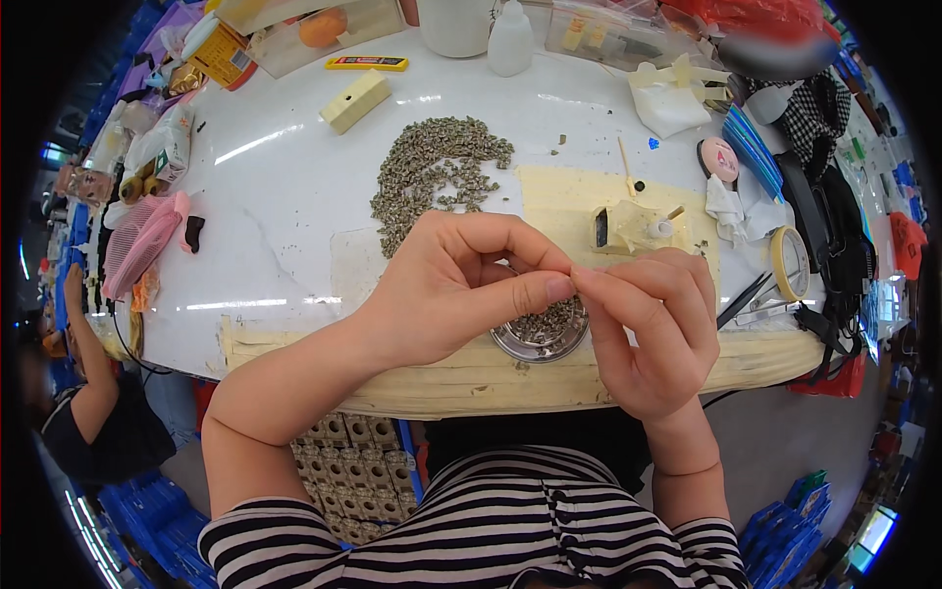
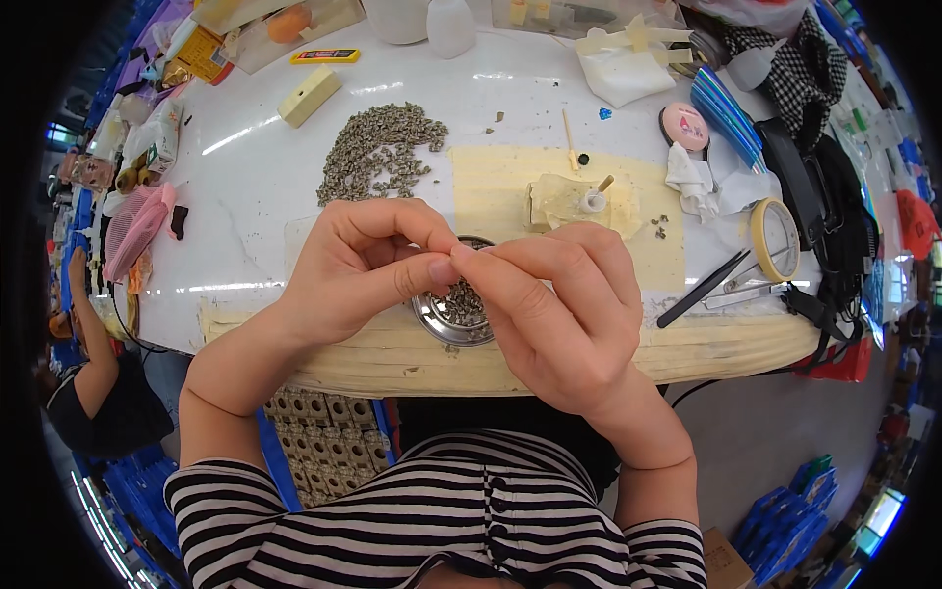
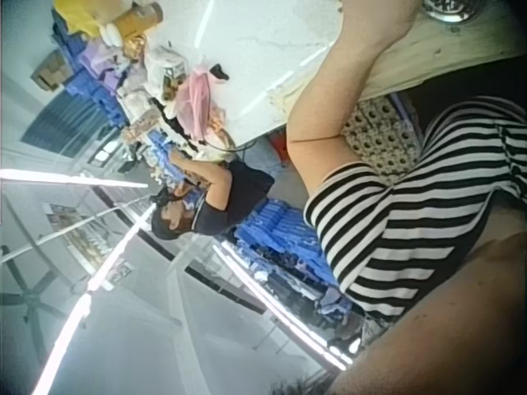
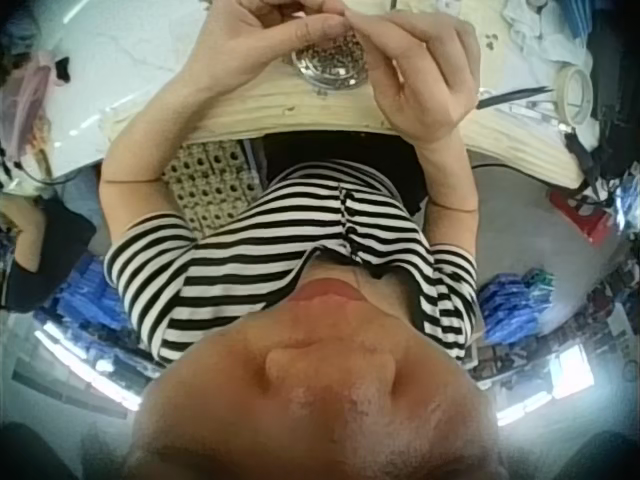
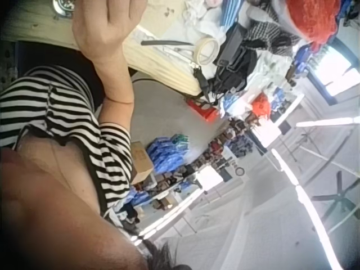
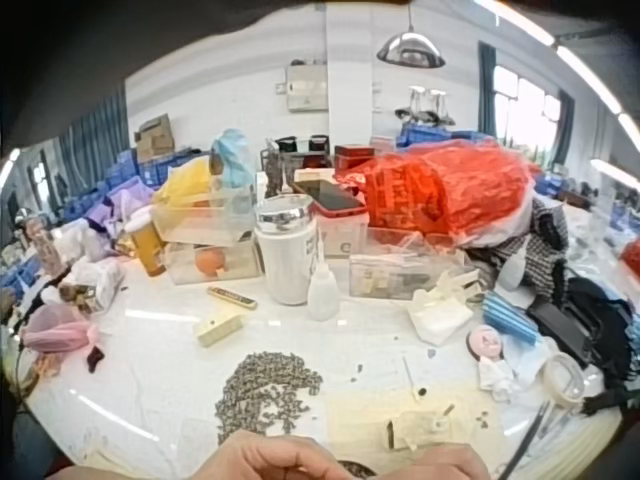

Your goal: The person picks up a small metal pin and inserts it into a small metal component, repeating this for multiple units.

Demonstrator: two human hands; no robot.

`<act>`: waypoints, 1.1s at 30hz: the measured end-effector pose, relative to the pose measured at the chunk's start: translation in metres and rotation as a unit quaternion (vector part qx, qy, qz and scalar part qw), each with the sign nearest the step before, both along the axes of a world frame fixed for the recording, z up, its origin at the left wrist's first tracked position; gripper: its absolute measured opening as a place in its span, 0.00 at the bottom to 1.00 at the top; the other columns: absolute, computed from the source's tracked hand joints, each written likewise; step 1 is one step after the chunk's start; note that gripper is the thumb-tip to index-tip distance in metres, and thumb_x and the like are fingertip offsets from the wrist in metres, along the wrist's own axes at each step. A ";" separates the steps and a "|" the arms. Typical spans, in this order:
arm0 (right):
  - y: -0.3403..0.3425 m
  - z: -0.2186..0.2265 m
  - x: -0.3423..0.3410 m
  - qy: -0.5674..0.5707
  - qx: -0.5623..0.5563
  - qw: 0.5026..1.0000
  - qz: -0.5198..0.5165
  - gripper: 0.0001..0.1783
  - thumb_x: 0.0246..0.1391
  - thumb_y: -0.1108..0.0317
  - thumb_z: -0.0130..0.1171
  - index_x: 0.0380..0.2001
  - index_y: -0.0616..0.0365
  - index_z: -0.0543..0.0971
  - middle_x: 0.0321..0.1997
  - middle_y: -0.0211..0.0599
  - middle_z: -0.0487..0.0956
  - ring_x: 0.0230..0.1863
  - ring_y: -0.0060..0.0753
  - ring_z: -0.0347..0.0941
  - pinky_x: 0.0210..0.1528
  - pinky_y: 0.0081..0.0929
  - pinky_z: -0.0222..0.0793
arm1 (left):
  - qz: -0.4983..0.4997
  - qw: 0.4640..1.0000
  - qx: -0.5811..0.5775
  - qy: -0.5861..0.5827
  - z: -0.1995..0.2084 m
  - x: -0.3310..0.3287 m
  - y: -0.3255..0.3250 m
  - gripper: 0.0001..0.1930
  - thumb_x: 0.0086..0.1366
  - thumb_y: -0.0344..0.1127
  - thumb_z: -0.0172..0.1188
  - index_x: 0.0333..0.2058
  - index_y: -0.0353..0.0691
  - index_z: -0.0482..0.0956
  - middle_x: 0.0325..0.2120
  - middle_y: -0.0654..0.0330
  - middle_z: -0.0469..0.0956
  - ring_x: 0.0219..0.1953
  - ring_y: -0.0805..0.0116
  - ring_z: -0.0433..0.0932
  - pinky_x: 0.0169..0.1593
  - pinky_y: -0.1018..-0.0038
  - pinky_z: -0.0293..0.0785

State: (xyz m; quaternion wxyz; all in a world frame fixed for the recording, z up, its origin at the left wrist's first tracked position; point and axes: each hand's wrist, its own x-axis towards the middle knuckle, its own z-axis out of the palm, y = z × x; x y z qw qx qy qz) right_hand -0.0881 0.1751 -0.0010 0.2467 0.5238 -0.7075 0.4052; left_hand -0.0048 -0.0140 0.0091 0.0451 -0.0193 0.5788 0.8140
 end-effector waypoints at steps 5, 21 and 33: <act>0.000 0.002 0.001 -0.040 -0.008 0.999 0.006 0.23 0.32 0.81 0.69 0.39 0.56 0.85 0.32 0.29 0.78 0.32 0.32 0.70 0.33 0.27 0.68 | -0.005 1.000 -0.013 0.007 -0.001 0.001 0.001 0.06 0.64 0.23 0.63 0.40 0.31 0.82 0.36 0.59 0.81 0.38 0.76 0.79 0.43 0.80 0.77; -0.001 0.003 0.002 -0.005 -0.006 1.000 -0.010 0.13 0.41 0.77 0.71 0.34 0.57 0.83 0.31 0.32 0.78 0.31 0.35 0.70 0.33 0.28 0.68 | -0.012 0.998 -0.040 0.042 -0.004 0.002 0.000 0.07 0.63 0.19 0.62 0.40 0.30 0.83 0.38 0.57 0.80 0.40 0.75 0.79 0.44 0.80 0.76; -0.001 0.002 0.002 -0.002 -0.005 1.000 -0.009 0.13 0.42 0.78 0.70 0.34 0.57 0.81 0.31 0.32 0.76 0.31 0.36 0.70 0.33 0.29 0.67 | 0.033 0.979 -0.166 0.109 0.000 0.002 0.000 0.06 0.59 0.19 0.66 0.36 0.31 0.82 0.35 0.57 0.81 0.38 0.73 0.80 0.43 0.78 0.76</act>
